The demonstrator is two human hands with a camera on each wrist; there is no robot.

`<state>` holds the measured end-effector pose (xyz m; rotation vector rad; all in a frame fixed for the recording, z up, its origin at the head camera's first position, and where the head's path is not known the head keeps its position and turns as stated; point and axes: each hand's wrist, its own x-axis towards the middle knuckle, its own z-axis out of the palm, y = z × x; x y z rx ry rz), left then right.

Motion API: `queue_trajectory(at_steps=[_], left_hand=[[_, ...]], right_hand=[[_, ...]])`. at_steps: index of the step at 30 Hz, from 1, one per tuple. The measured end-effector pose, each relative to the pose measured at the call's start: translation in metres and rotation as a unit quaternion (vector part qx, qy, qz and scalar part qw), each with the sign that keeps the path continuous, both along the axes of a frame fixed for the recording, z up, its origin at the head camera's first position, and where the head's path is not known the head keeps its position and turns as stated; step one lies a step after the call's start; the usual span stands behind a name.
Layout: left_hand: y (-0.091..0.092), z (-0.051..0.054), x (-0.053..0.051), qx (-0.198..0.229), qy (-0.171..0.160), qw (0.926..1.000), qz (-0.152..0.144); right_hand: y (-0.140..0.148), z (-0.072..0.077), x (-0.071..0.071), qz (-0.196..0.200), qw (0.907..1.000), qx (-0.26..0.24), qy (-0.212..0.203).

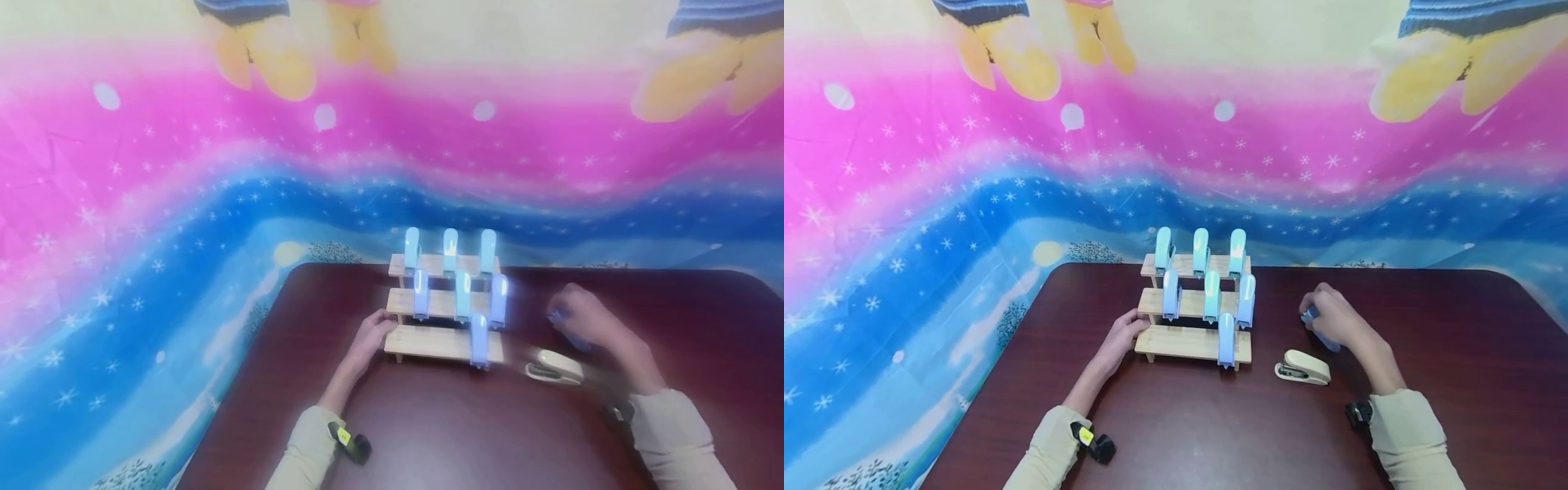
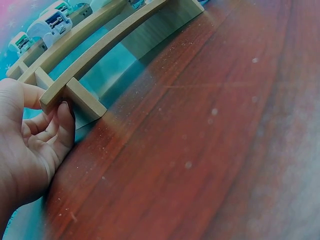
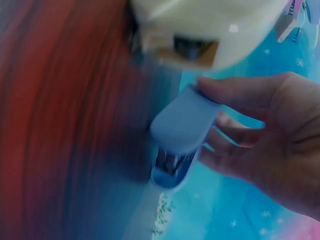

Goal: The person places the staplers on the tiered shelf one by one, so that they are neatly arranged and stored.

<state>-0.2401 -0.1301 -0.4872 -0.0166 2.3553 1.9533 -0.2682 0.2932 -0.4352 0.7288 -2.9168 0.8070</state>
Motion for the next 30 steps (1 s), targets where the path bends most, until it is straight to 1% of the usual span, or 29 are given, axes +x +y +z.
queue_trajectory(at_steps=[3,6,10,16,20,24,27,30], left_hand=[[-0.001,-0.001,0.0,0.003,0.001,1.0,-0.002],[0.0,-0.002,0.0,0.006,0.002,1.0,-0.004],[0.0,-0.002,-0.001,0.006,0.002,1.0,-0.004],[0.002,-0.004,-0.001,0.005,0.002,0.9999,-0.008],[0.003,-0.002,0.0,0.005,0.004,0.9999,-0.009],[0.002,0.0,0.0,0.002,0.008,0.9999,-0.008],[0.0,0.001,0.0,0.002,0.008,1.0,-0.005],[0.0,0.001,0.0,-0.002,0.004,1.0,-0.004]], right_hand=[[0.006,0.003,0.002,-0.04,0.9983,-0.016,0.039],[0.011,0.004,0.003,-0.07,0.9952,-0.029,0.062],[0.018,0.004,0.006,-0.093,0.9927,-0.037,0.068],[0.031,0.005,0.015,-0.144,0.9861,-0.068,0.046],[0.045,0.007,0.024,-0.17,0.9819,-0.077,0.03],[0.059,0.005,0.028,-0.169,0.9824,-0.079,0.007],[0.064,0.004,0.03,-0.149,0.9847,-0.089,-0.017],[0.067,0.001,0.03,-0.138,0.985,-0.089,-0.053]])
